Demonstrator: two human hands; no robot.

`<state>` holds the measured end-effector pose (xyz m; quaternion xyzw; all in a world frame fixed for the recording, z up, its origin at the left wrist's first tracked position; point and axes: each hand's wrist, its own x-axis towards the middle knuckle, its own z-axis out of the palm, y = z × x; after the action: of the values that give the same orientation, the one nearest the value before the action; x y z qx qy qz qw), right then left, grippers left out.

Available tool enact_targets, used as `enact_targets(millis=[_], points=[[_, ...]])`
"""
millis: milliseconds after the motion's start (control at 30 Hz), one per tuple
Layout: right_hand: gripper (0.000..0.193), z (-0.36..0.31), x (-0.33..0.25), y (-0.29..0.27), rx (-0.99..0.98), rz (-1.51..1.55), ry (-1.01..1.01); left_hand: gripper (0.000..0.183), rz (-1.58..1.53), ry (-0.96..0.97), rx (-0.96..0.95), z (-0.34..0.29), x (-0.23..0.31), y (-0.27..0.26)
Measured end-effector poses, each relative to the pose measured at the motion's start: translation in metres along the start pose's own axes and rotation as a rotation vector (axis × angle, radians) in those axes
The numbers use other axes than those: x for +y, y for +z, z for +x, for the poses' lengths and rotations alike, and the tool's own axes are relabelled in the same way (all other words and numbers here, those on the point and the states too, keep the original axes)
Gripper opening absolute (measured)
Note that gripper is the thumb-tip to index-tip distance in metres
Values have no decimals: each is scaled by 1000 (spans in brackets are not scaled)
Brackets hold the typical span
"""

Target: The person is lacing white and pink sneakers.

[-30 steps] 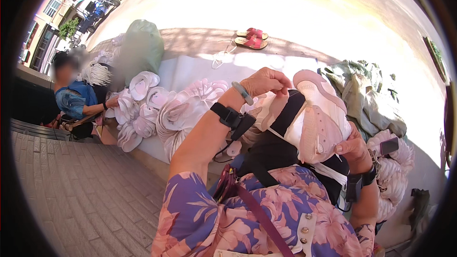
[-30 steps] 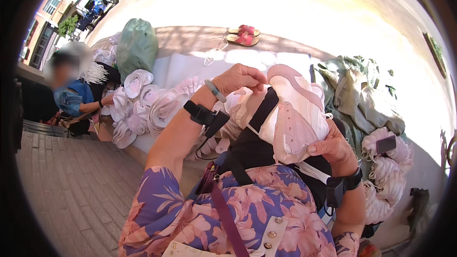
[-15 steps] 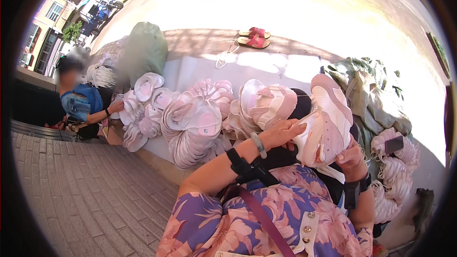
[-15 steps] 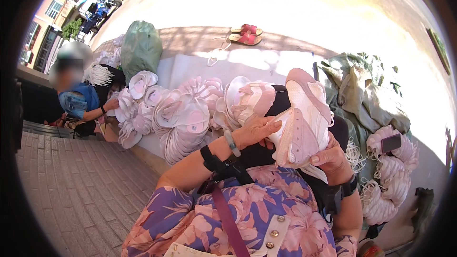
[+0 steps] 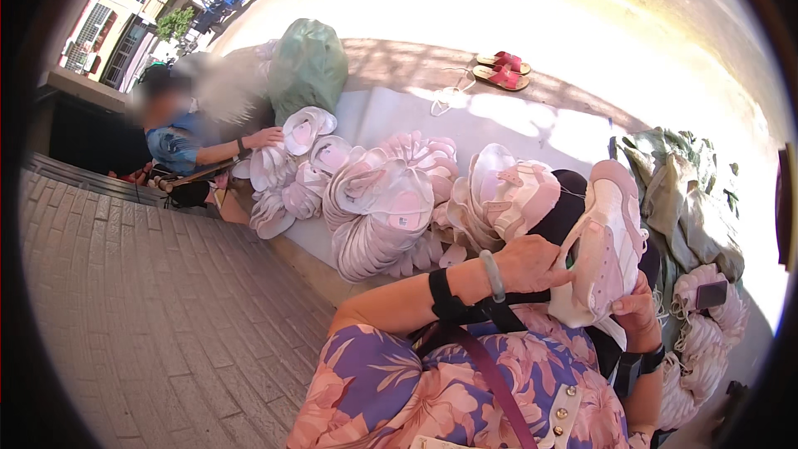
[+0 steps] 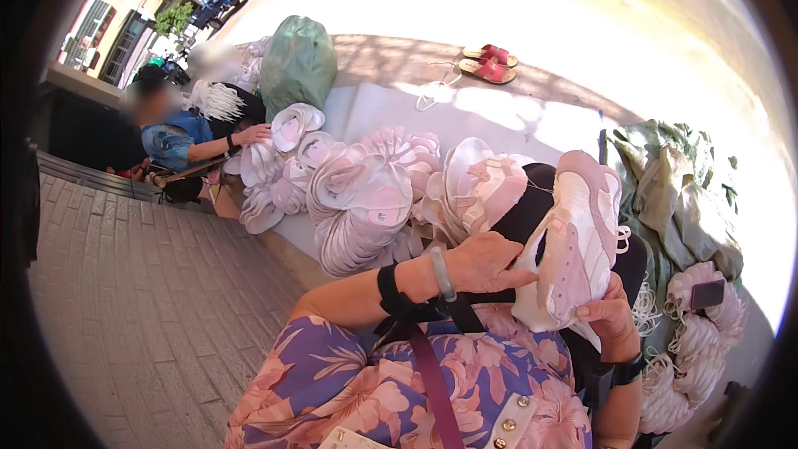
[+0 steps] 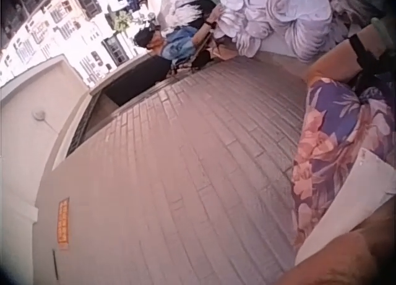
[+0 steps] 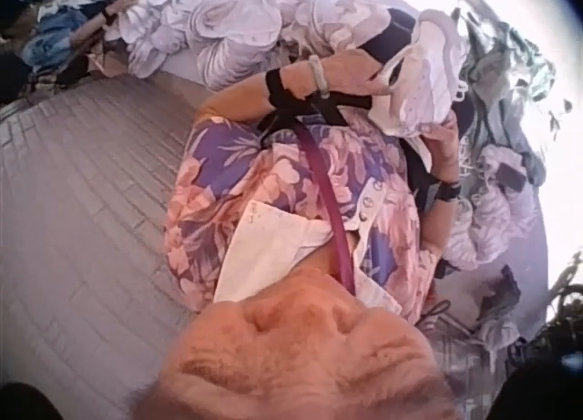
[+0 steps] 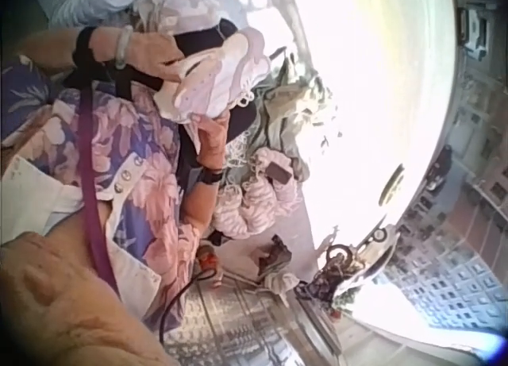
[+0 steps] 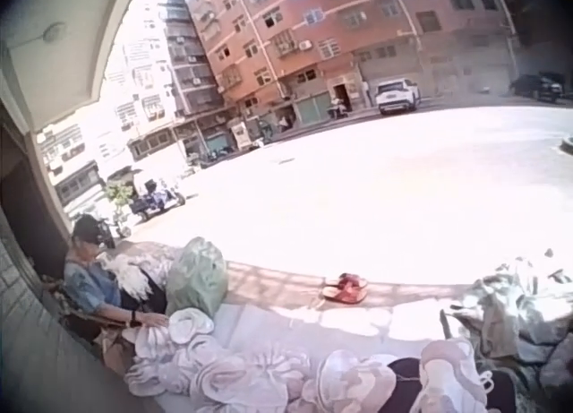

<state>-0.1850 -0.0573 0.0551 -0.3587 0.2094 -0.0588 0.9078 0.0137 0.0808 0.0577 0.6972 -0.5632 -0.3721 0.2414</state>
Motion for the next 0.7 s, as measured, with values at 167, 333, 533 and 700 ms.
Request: enact_targets(millis=[167, 333, 533, 700], points=[[78, -8, 1, 12, -99, -71, 126, 67, -721, 75, -62, 30, -40, -2], [72, 4, -3, 26, -119, -80, 158, 51, -878, 90, 238, 32, -35, -7], [56, 12, -18, 32, -89, -285, 288, 53, -560, 162, 437, 38, -27, -45], [32, 38, -31, 33, -462, -701, 465, 52, -1242, -53, -288, 54, -53, -70]])
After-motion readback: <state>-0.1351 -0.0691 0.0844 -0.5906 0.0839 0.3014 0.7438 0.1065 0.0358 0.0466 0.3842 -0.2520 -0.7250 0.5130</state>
